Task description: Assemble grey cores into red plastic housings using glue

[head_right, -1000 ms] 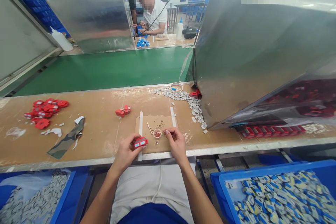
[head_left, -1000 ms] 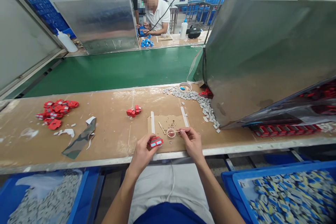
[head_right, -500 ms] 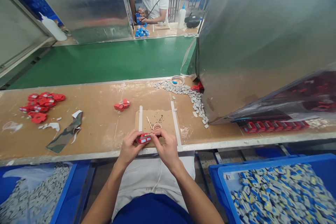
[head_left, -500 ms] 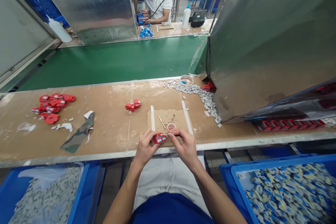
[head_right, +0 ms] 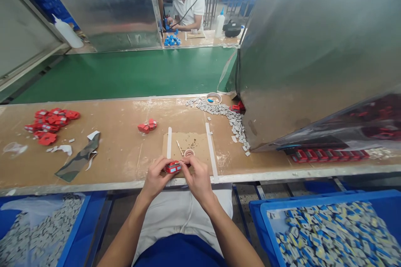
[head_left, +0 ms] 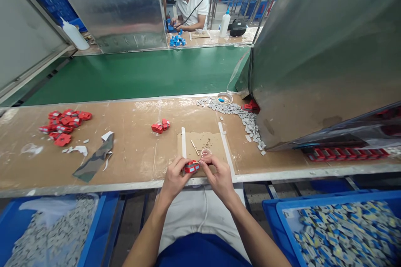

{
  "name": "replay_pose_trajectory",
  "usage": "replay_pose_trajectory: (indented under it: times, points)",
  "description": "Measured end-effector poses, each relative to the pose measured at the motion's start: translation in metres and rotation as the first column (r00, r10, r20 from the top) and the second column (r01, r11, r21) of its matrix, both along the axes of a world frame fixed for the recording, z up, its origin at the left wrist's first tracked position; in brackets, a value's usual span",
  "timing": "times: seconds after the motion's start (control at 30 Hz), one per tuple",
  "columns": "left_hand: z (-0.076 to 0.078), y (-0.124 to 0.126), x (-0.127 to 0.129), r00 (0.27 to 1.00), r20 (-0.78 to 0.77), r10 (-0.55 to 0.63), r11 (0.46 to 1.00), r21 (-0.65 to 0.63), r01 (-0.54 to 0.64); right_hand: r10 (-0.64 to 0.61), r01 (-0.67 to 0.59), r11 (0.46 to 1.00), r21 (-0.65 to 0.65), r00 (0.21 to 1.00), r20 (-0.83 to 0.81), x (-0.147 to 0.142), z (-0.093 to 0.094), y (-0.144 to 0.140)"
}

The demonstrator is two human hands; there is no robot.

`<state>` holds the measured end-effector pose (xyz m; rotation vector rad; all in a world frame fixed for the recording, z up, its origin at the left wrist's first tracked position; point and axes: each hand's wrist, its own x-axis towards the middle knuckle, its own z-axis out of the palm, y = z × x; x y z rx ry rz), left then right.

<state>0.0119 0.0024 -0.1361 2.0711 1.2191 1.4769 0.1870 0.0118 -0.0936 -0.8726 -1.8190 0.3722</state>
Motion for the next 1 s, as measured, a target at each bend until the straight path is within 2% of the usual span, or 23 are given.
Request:
replay_pose_trajectory:
  times: [0.17, 0.27, 0.33, 0.47, 0.53, 0.67, 0.73, 0.8, 0.87, 0.93, 1.0]
  points:
    - [-0.001, 0.000, -0.001, 1.000, 0.031, -0.001, 1.000, 0.017, 0.001, 0.057, -0.060, 0.998, -0.029, 0.996, -0.074, -0.002, 0.000, 0.000]
    - [-0.002, 0.000, -0.003, 0.998, 0.061, -0.018, 1.000, -0.003, 0.018, 0.032, -0.043, 0.996, -0.074, 0.989, -0.144, 0.006, 0.003, 0.002]
    - [-0.003, 0.000, -0.005, 0.996, 0.087, -0.032, 0.999, -0.032, 0.035, -0.021, 0.012, 0.998, -0.061, 0.987, -0.158, 0.015, 0.005, 0.006]
    - [-0.005, 0.001, -0.008, 0.990, 0.134, -0.040, 0.997, -0.067, 0.050, -0.171, 0.173, 0.985, 0.018, 0.982, -0.085, 0.027, 0.002, 0.015]
    - [-0.006, 0.001, -0.009, 0.988, 0.148, -0.052, 0.996, -0.067, 0.063, -0.179, 0.179, 0.984, 0.005, 0.982, -0.068, 0.026, -0.004, 0.017]
    - [-0.010, 0.003, -0.012, 0.969, 0.228, -0.099, 0.993, -0.040, 0.111, -0.097, 0.097, 0.994, -0.051, 0.995, 0.010, 0.025, -0.016, 0.022]
    - [-0.012, 0.004, -0.014, 0.952, 0.286, -0.106, 0.993, -0.014, 0.115, -0.162, 0.165, 0.986, -0.021, 0.983, 0.082, 0.039, -0.017, 0.032]
    - [-0.014, 0.005, -0.016, 0.928, 0.354, -0.115, 0.992, -0.006, 0.125, -0.356, 0.357, 0.934, 0.029, 0.915, 0.188, 0.064, -0.014, 0.049]
    - [-0.016, 0.007, -0.017, 0.899, 0.420, -0.125, 0.989, -0.015, 0.144, -0.528, 0.540, 0.840, 0.044, 0.796, 0.297, 0.095, -0.007, 0.070]
    - [-0.018, 0.007, -0.018, 0.874, 0.469, -0.125, 0.987, -0.034, 0.159, -0.609, 0.657, 0.752, 0.050, 0.665, 0.433, 0.121, 0.001, 0.090]
    - [-0.020, 0.006, -0.018, 0.856, 0.505, -0.106, 0.984, -0.070, 0.163, -0.610, 0.714, 0.697, 0.067, 0.541, 0.580, 0.135, 0.010, 0.105]
